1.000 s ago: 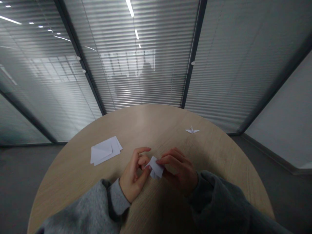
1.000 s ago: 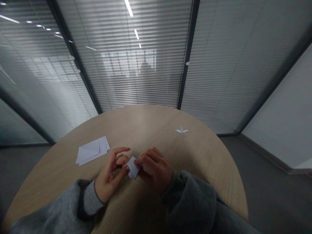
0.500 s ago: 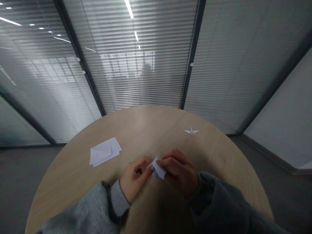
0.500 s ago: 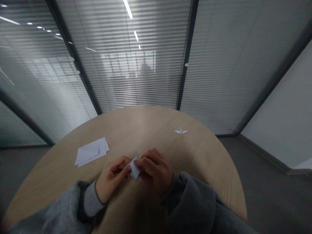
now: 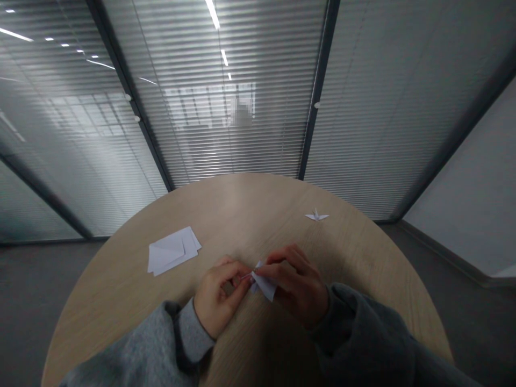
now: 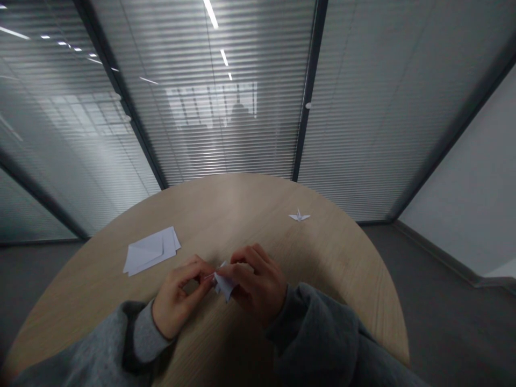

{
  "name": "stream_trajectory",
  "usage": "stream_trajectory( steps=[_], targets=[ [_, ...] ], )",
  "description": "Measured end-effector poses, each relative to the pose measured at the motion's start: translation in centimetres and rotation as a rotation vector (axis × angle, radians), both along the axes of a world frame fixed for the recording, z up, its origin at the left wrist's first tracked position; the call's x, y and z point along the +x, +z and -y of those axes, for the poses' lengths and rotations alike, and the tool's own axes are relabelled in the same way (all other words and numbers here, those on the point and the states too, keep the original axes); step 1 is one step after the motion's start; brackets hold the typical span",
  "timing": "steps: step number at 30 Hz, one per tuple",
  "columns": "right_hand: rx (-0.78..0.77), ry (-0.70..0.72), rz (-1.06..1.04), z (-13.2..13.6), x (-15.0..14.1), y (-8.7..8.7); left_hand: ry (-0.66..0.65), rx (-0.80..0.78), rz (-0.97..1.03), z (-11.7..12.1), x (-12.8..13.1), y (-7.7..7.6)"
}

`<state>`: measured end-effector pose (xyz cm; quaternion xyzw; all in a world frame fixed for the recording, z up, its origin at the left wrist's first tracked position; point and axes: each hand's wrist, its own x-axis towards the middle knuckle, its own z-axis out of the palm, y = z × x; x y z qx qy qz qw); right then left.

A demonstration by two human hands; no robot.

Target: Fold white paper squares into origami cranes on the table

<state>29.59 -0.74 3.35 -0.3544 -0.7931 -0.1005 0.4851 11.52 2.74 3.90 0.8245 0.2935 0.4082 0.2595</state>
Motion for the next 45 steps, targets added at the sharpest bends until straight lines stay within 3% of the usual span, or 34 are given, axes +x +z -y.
stream_trajectory(
  steps=[30,36,42,45],
  targets=[
    [-0.059,0.027,-0.027,0.0,0.0,0.0,-0.051,0.021,-0.007,0.1,-0.2,0.2],
    [-0.096,0.062,-0.07,-0.3,0.0,0.0,-0.048,-0.192,0.002,0.0,-0.1,-0.1],
    [-0.137,0.078,-0.119,-0.5,0.0,0.0,-0.086,-0.485,0.265,0.0,0.3,-1.1],
    [-0.152,0.069,-0.172,-0.6,-0.1,0.0,-0.121,-0.577,0.29,-0.1,0.4,-1.5]
  ],
)
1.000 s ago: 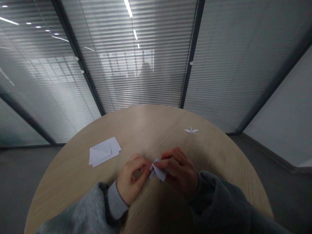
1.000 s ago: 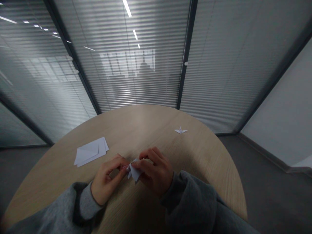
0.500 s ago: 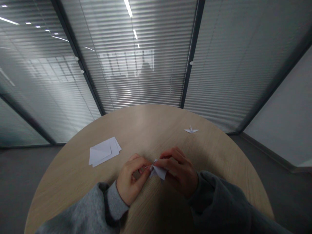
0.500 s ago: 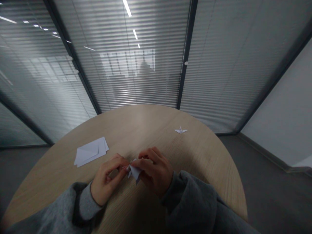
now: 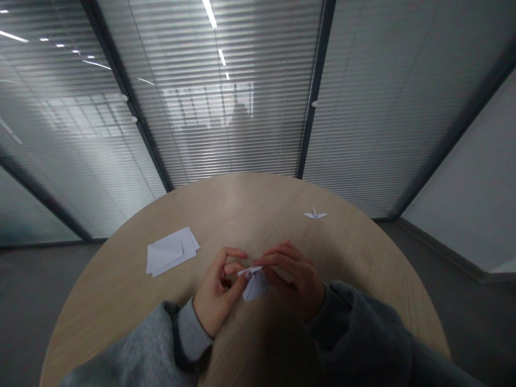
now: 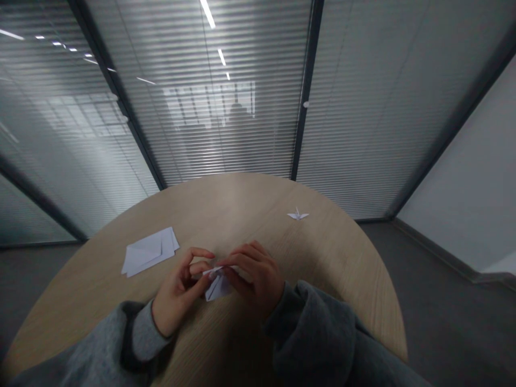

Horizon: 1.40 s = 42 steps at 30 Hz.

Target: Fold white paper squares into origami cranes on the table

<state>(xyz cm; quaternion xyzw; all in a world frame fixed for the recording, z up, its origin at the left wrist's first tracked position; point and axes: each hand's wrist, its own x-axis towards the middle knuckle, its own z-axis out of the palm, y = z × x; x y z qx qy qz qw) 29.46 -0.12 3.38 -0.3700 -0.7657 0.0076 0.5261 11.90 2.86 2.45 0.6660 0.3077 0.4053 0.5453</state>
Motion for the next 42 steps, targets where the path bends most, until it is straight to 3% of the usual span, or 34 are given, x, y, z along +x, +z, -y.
stream_trajectory(
  steps=[10,17,23,35,42],
  targets=[
    [-0.103,0.001,-0.124,-0.1,-0.2,-0.3,-0.059,0.058,-0.085,-0.2,0.1,0.6],
    [-0.102,-0.001,-0.133,0.0,-0.1,-0.1,-0.012,0.049,-0.134,-0.1,0.1,0.7],
    [-0.215,-0.022,-0.202,0.1,-0.3,-0.4,0.049,0.067,-0.155,0.0,0.2,1.1],
    [-0.189,-0.03,-0.197,0.3,-0.3,0.0,0.055,0.089,-0.182,0.1,0.3,1.0],
    [-0.266,-0.044,-0.23,0.2,-0.3,-0.2,0.03,0.082,-0.175,0.3,0.2,1.0]
  ],
)
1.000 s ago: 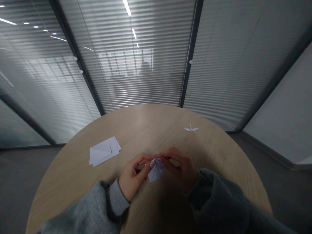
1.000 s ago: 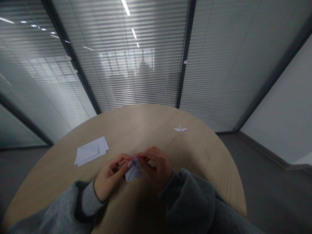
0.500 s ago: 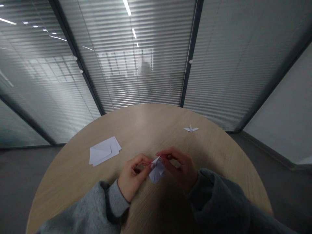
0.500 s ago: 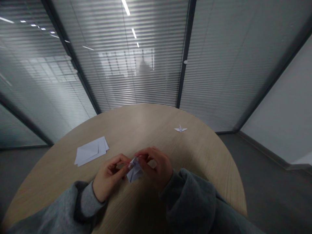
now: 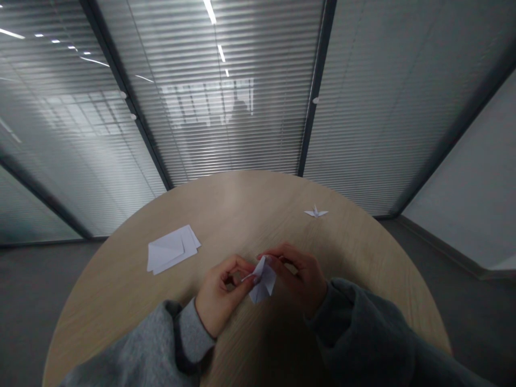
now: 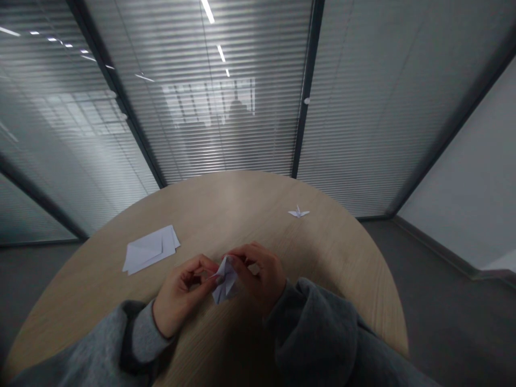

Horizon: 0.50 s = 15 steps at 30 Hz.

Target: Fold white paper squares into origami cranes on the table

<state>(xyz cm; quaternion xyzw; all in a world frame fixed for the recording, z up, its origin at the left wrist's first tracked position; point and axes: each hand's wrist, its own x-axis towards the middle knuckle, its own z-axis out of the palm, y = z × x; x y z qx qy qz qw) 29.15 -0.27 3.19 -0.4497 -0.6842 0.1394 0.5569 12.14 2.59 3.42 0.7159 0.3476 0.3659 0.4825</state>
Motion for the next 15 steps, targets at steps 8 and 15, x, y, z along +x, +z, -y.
stream_trajectory(
  steps=[8,15],
  targets=[
    [0.058,0.054,-0.051,0.09,-0.2,0.01,-0.013,-0.096,0.031,-0.07,0.1,-0.05],
    [0.071,0.074,-0.046,0.12,0.01,0.27,-0.03,-0.075,0.065,-0.04,-0.02,0.3]
  ],
)
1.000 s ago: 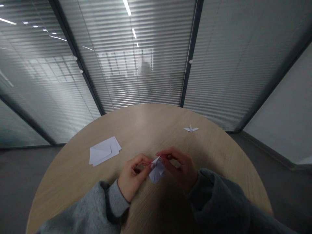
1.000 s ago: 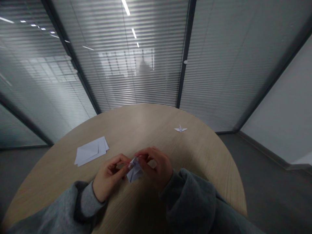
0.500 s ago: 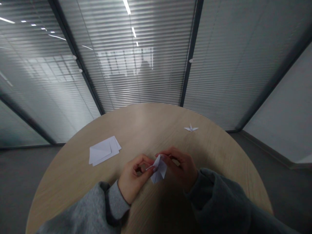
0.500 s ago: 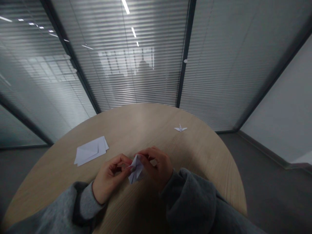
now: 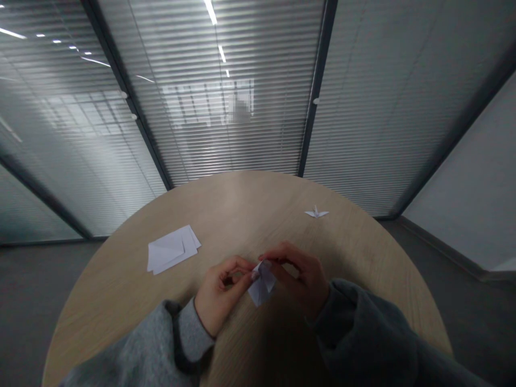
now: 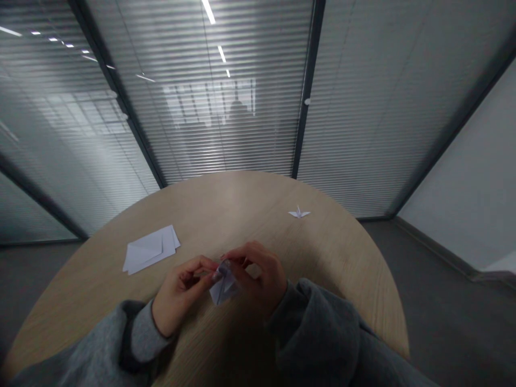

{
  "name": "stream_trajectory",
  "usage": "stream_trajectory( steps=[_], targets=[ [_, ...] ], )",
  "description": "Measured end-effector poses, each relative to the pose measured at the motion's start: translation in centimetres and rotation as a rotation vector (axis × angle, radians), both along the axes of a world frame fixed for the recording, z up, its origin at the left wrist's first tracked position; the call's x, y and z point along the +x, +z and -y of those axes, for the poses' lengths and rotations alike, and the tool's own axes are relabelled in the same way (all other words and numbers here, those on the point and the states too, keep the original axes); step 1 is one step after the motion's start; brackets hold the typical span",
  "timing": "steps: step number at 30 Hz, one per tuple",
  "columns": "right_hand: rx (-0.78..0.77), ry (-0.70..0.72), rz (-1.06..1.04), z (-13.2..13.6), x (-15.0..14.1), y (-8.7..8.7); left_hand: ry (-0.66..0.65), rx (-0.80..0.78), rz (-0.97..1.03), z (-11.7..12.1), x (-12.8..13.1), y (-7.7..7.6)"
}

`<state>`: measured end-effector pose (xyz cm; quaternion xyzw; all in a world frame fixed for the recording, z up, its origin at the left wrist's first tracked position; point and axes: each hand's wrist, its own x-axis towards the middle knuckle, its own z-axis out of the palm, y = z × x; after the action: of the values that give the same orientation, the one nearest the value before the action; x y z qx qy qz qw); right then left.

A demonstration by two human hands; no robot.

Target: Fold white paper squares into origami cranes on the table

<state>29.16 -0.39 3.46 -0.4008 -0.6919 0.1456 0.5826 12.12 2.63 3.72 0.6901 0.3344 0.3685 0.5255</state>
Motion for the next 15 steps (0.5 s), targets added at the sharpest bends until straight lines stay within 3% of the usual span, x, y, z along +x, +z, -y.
stream_trajectory(
  steps=[6,15],
  targets=[
    [-0.065,0.011,-0.024,0.15,0.04,0.1,0.041,0.072,-0.059,-0.36,-0.33,-0.41],
    [-0.078,-0.011,-0.014,0.08,0.04,0.02,0.043,0.017,-0.061,-0.23,-0.24,-0.7]
  ],
)
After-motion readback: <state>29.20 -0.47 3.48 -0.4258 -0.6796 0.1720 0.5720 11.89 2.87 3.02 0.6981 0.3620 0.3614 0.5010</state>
